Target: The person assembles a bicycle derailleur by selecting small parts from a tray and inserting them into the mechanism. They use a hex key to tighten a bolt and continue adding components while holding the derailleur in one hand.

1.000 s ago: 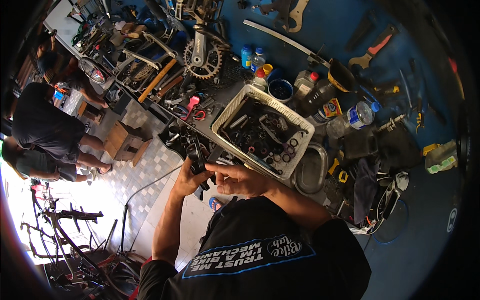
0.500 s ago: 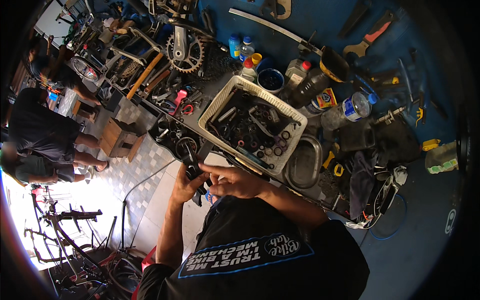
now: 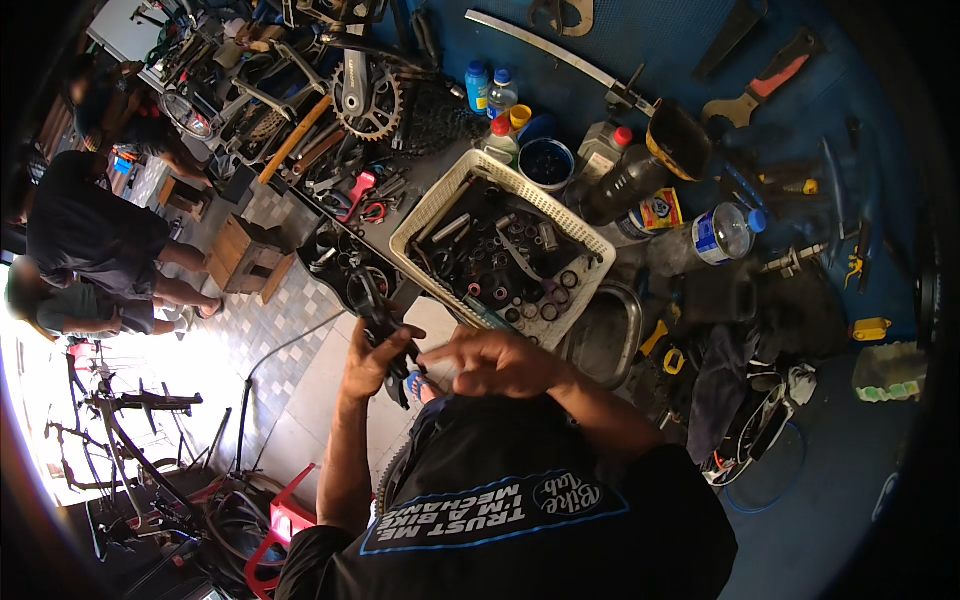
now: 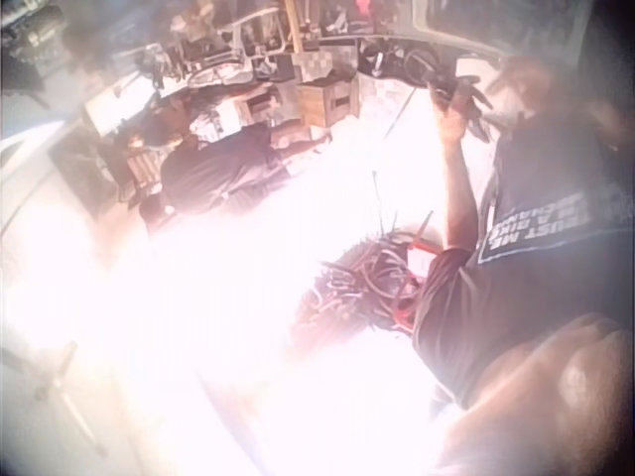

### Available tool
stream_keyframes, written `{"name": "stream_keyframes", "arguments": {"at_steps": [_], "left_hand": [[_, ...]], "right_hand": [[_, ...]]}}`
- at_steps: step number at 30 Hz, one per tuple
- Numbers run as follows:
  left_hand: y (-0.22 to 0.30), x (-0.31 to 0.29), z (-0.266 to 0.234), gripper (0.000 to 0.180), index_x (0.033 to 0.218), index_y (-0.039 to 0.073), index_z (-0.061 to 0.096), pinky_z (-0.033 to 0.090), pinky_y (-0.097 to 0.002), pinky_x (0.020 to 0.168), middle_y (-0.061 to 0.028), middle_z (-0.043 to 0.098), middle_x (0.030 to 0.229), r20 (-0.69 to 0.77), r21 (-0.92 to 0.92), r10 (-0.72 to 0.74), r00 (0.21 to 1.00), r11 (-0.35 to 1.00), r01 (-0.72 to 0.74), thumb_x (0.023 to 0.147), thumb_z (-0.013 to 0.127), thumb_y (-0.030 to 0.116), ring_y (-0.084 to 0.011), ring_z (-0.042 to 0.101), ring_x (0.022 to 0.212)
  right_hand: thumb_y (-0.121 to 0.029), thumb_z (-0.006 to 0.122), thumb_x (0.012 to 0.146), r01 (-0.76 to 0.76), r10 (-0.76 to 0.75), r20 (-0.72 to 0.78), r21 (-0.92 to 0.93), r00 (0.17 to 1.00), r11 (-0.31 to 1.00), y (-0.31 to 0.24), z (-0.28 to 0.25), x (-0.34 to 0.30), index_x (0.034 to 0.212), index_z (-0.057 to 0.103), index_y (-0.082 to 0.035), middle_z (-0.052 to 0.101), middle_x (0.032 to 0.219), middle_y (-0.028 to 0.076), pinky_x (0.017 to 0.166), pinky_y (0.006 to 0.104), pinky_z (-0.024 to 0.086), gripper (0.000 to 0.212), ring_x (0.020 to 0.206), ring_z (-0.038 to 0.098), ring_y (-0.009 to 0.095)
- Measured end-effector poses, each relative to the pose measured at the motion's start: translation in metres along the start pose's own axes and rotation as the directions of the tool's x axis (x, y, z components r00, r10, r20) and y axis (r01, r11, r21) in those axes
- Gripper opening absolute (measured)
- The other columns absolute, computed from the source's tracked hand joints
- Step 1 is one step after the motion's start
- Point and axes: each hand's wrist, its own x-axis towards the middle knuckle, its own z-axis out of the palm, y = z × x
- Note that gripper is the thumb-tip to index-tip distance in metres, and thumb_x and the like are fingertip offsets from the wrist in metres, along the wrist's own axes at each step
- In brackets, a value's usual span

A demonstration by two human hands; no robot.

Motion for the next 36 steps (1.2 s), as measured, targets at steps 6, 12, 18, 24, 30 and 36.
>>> {"name": "stream_keyframes", "arguments": {"at_steps": [6,12,18,24,30,36], "left_hand": [[0.030,-0.009,0.012,0.077,0.139,-0.002,0.051,0.056,-0.0304,0.055,-0.0208,0.075,0.084,0.211,-0.408,-0.025,0.977,0.906,0.111,0.088,0.083,0.047,-0.0223,0.072,0.063],[0.036,-0.004,0.027,0.093,0.144,-0.005,0.039,0.040,-0.0322,0.040,-0.0219,0.065,0.069,0.438,-0.612,0.104,0.893,0.762,0.211,0.086,0.082,0.054,-0.0247,0.058,0.050],[0.037,-0.004,0.019,0.092,0.144,-0.007,0.036,0.042,-0.0326,0.043,-0.0231,0.064,0.069,0.487,-0.679,0.180,0.855,0.694,0.241,0.089,0.081,0.051,-0.0296,0.065,0.058],[0.048,-0.007,0.015,0.090,0.144,-0.007,0.039,0.044,-0.0332,0.043,-0.0230,0.066,0.071,0.403,-0.580,0.068,0.912,0.790,0.198,0.091,0.077,0.054,-0.0261,0.064,0.053],[0.060,-0.007,0.014,0.076,0.141,-0.006,0.051,0.048,-0.0310,0.046,-0.0209,0.069,0.072,0.352,-0.522,-0.035,0.935,0.822,0.228,0.098,0.068,0.054,-0.0223,0.065,0.053],[0.067,-0.007,-0.004,0.073,0.138,-0.007,0.057,0.052,-0.0305,0.054,-0.0187,0.071,0.076,0.526,-0.564,0.003,0.850,0.750,0.346,0.097,0.069,0.052,-0.0224,0.069,0.061]], "right_hand": [[-0.050,0.075,0.092,-0.622,-0.117,-0.728,-0.648,0.675,0.439,-0.036,-0.144,0.026,0.144,0.055,-0.003,0.074,0.092,0.017,0.075,0.0455,0.057,0.073,0.086,0.074,0.033],[-0.071,0.071,0.087,-0.774,0.058,-0.787,-0.616,0.615,-0.150,-0.024,-0.212,0.054,0.141,0.059,0.003,0.077,0.117,0.023,0.096,0.0482,0.058,0.092,0.114,0.073,0.037],[-0.075,0.074,0.081,-0.762,0.167,-0.775,-0.631,0.610,-0.145,-0.034,-0.215,0.062,0.131,0.067,0.003,0.075,0.121,0.025,0.098,0.0470,0.057,0.093,0.115,0.072,0.038],[-0.052,0.075,0.092,-0.637,-0.114,-0.645,-0.764,0.756,0.098,-0.031,-0.200,0.058,0.149,0.050,-0.008,0.077,0.108,0.020,0.085,0.0489,0.057,0.076,0.099,0.075,0.040],[-0.008,0.070,0.086,0.228,-0.289,0.154,-0.943,0.945,0.242,-0.084,-0.060,0.066,0.159,0.049,-0.038,0.061,0.097,0.001,0.057,0.0368,0.057,0.081,0.070,0.065,0.023],[-0.012,0.064,0.093,0.270,-0.147,0.250,-0.953,0.957,0.136,-0.069,-0.033,0.089,0.161,0.033,-0.055,0.054,0.097,0.003,0.054,0.0352,0.059,0.087,0.072,0.066,0.019]]}}
